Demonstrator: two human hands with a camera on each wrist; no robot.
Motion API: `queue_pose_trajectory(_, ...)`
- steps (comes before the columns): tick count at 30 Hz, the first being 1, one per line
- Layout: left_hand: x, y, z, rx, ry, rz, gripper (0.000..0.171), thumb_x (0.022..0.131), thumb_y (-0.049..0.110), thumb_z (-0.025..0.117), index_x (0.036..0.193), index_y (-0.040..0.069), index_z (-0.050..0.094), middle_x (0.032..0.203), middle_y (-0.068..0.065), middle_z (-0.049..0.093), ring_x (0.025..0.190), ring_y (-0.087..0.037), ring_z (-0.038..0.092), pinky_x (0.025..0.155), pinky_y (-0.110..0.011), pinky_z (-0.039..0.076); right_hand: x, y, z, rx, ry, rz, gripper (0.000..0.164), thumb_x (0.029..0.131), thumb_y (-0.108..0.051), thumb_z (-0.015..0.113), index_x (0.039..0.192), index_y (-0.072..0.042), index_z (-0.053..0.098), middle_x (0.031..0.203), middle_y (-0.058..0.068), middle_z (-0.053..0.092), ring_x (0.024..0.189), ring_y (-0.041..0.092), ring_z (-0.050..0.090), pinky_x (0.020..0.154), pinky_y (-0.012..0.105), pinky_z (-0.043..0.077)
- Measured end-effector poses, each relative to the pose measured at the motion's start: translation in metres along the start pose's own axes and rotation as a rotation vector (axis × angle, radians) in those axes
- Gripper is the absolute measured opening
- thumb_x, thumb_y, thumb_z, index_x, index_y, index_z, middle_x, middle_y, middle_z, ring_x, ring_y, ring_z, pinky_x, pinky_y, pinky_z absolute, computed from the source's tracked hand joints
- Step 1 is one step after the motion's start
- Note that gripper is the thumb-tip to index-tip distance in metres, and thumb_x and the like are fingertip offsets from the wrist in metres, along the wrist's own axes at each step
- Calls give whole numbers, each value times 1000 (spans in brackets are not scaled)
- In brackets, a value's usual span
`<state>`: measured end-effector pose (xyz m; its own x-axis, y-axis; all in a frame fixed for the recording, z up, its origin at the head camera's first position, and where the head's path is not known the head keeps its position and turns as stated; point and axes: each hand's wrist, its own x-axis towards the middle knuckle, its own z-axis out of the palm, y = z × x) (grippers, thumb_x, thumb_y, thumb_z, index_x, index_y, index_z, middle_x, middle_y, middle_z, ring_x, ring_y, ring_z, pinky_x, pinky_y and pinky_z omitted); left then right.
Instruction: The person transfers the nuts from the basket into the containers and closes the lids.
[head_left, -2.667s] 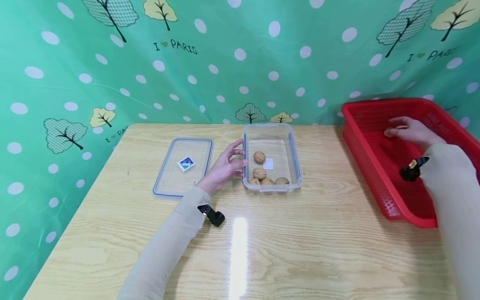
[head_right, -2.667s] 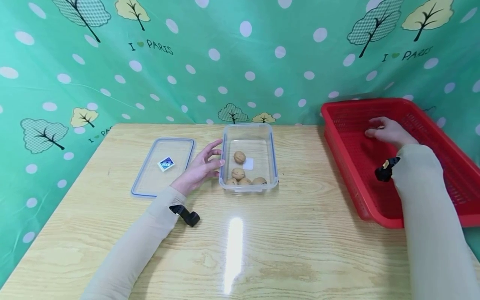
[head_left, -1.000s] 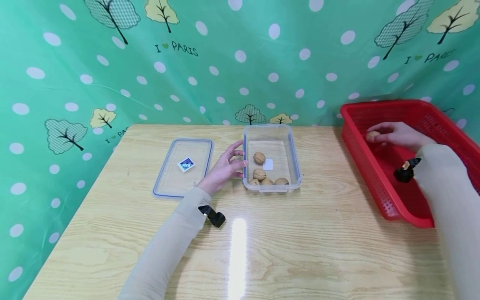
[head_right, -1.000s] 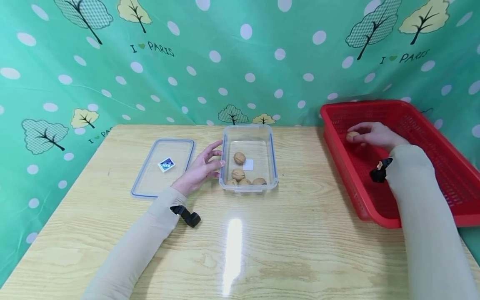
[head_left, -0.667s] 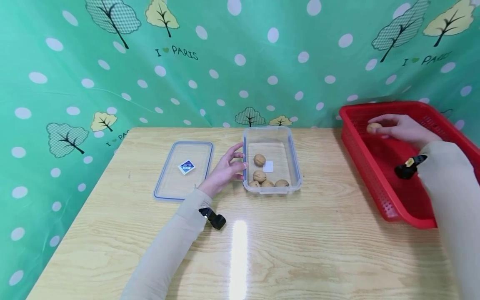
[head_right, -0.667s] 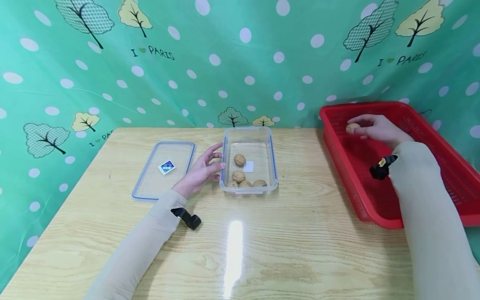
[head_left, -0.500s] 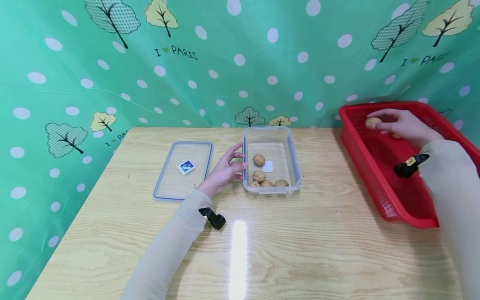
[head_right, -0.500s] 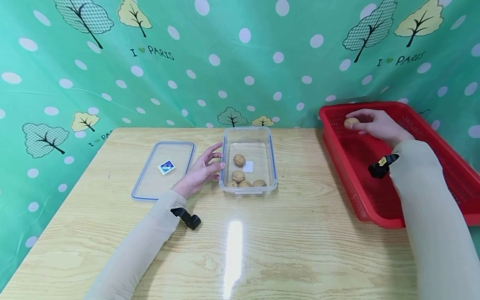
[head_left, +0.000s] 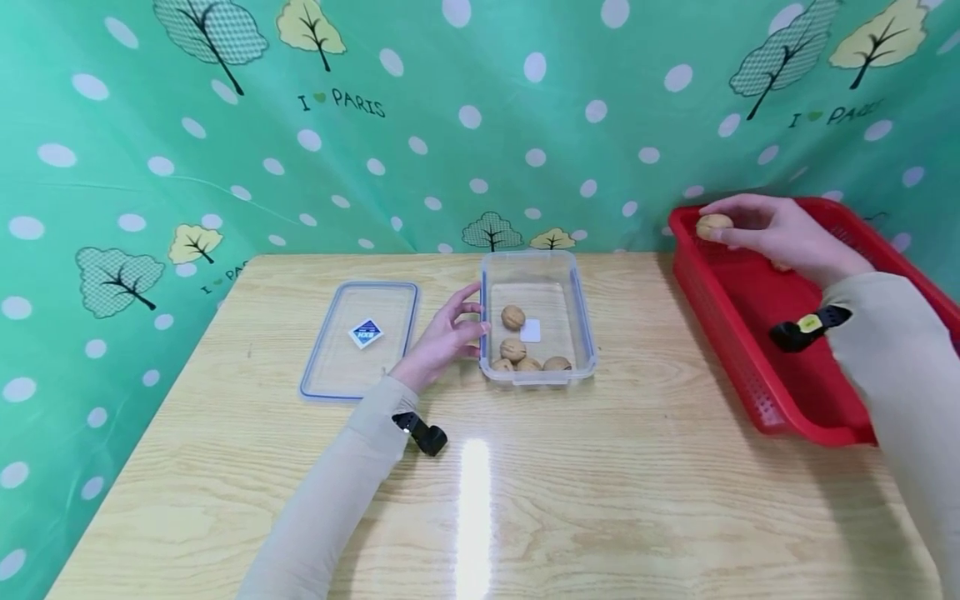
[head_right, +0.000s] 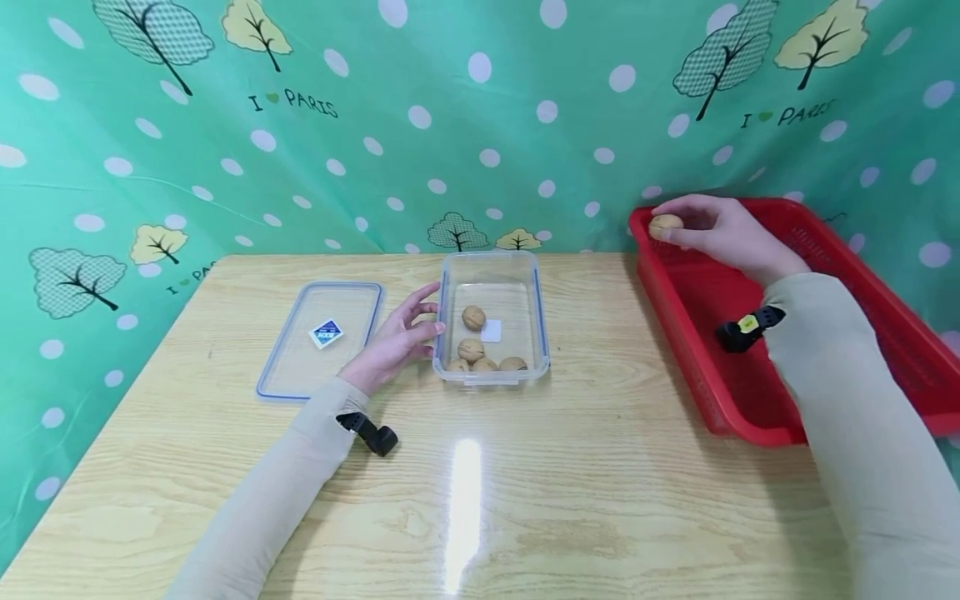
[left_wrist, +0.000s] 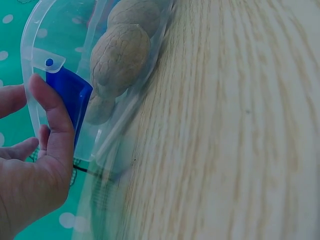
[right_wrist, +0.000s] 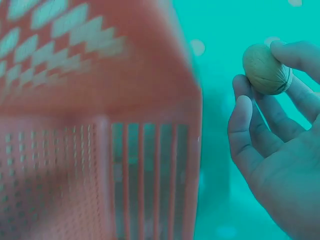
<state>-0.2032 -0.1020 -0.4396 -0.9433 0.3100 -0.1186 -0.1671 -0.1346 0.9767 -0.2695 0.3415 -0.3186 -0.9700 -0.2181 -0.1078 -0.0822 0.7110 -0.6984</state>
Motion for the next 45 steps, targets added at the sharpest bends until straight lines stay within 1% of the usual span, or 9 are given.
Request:
queue_pose_trajectory(4,0,0,0,5,8,-7,73,90,-6,55,153,19,26,132,-15,35,84,-14,53,63,-25,52,2,-15,14,-6,-28,-113,57,89,-25,71,141,-16,48,130,3,47,109,16,44,72,16,51)
queue_pose_trajectory(11,0,0,1,-5,13,-7,73,91,-7,54,153,19,26,128,-11,37,83,-13,52,62,-23,51,2,-41,38,-24,-96,-160,53,90,-28,69,138,-14,52,131,7,49,114,21,44,78,15,48)
queue_pose_trajectory(19,0,-1,3,-2,33,5,71,92,-7,53,153,17,27,122,-8,38,82,-12,52,60,-23,50,3,-61,71,-23,-178,-309,38,93,-13,65,130,-9,58,122,6,58,102,22,55,81,20,50)
queue_pose_trajectory(23,0,-1,3,5,27,12,71,92,-7,52,153,17,25,122,-8,38,85,-13,52,61,-23,50,4,-67,89,-3,-243,-370,36,92,-10,66,128,-7,60,121,8,59,100,22,57,83,24,50)
queue_pose_trajectory(28,-1,-1,4,10,15,18,71,93,-7,52,153,17,24,122,-9,37,85,-13,51,62,-24,51,4,-72,112,45,-329,-445,37,91,-7,66,127,-2,59,123,11,58,98,25,56,81,27,53)
queue_pose_trajectory(31,-2,-1,5,9,15,19,71,93,-7,52,153,17,24,122,-8,37,84,-13,51,62,-24,50,5,-73,125,59,-369,-492,35,91,-6,66,125,-2,60,121,11,59,99,26,55,82,30,53)
queue_pose_trajectory(38,-2,-2,4,11,11,24,71,93,-7,52,153,17,23,123,-10,37,84,-13,52,62,-24,51,3,-78,154,49,-432,-512,32,91,-8,66,122,-5,62,119,6,60,101,23,55,85,36,52)
queue_pose_trajectory(41,-1,-3,3,14,11,20,72,93,-6,52,153,18,23,124,-10,38,84,-13,52,64,-25,52,1,-81,163,48,-428,-529,32,90,-8,67,122,-3,62,119,7,61,103,23,55,89,43,50)
queue_pose_trajectory(45,0,-3,2,22,5,22,73,92,-5,53,154,18,23,123,-9,38,83,-13,52,65,-26,52,0,-85,173,38,-405,-545,33,90,-8,67,122,-1,62,121,9,61,113,26,52,100,53,40)
